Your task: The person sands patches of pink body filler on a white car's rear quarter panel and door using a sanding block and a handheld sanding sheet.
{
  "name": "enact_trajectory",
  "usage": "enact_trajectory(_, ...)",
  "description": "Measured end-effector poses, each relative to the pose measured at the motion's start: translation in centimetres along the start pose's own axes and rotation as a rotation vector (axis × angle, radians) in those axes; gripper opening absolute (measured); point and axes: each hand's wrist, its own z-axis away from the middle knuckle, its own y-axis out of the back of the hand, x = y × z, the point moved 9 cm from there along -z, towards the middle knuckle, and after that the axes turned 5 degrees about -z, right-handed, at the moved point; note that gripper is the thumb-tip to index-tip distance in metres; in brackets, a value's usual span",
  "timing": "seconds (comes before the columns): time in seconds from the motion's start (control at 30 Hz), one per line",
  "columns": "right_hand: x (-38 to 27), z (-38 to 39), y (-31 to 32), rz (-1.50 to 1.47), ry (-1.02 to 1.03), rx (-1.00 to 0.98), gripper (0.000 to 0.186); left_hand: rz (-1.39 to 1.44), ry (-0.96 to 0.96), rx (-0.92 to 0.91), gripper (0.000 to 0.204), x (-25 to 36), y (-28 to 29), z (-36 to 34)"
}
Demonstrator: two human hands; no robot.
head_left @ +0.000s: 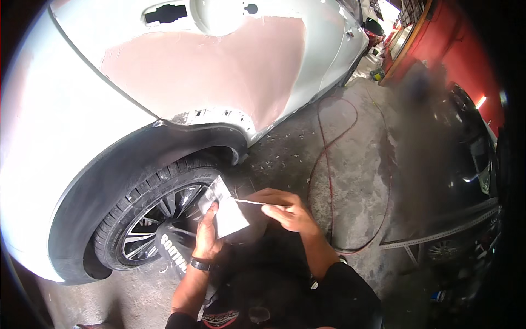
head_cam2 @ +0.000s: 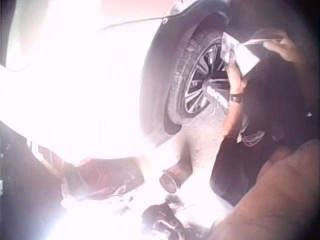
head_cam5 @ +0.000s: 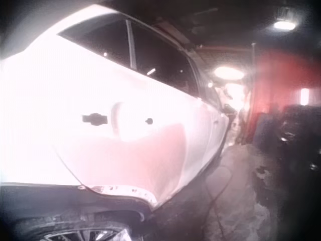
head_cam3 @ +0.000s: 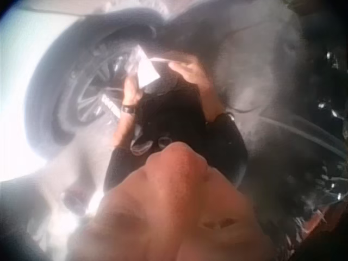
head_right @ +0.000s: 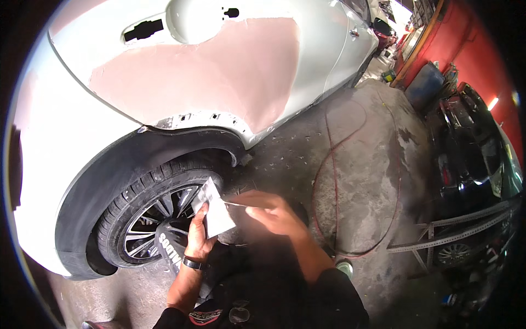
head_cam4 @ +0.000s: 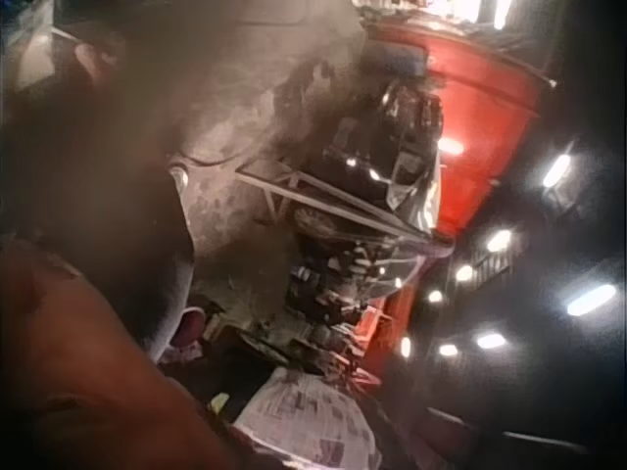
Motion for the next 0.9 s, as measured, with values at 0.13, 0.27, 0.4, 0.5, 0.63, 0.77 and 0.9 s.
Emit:
enact_trajectory(0.13,-2.4,-0.9,-0.5,0.870,0.216,-0.024,0.043,-0.482,-0.141,0.007,0.033,1.3,0.3,-0.8)
enact_trajectory(0.27,1.8,1.5,-3.8,1.182,0.291,-0.238,0.049,-0.921,-0.386,0.003,0.057,3.2,-1.5,0.7)
enact_trajectory(0.4,4.7,5.2,-7.4,1.075,0.323,-0.459,0.052,-0.919,-0.526,0.106,0.061,3.1,-0.1,0.4)
enact_trajectory(0.5,5.6,6.8,-6.8,1.053,0.205,-0.586,0.046,-0.760,-0.420,0.089,0.051,3.9,0.1,0.5)
enact_trajectory(0.63,0.5,4.1,-1.6,0.572,0.196,-0.175,0.047,-0.351,-0.331,0.054,0.047,4.7,1.7,-1.3)
enact_trajectory(0.77,-6.2,1.4,-1.9,0.425,0.446,0.006,0.042,0.205,-0.127,-0.215,0.048,2.5,-4.4,-0.8)
enact_trajectory(0.9,-7.7,0.4,-5.2,0.545,0.536,-0.235,0.043,0.295,-0.082,-0.333,0.035,0.4,-5.3,-1.4)
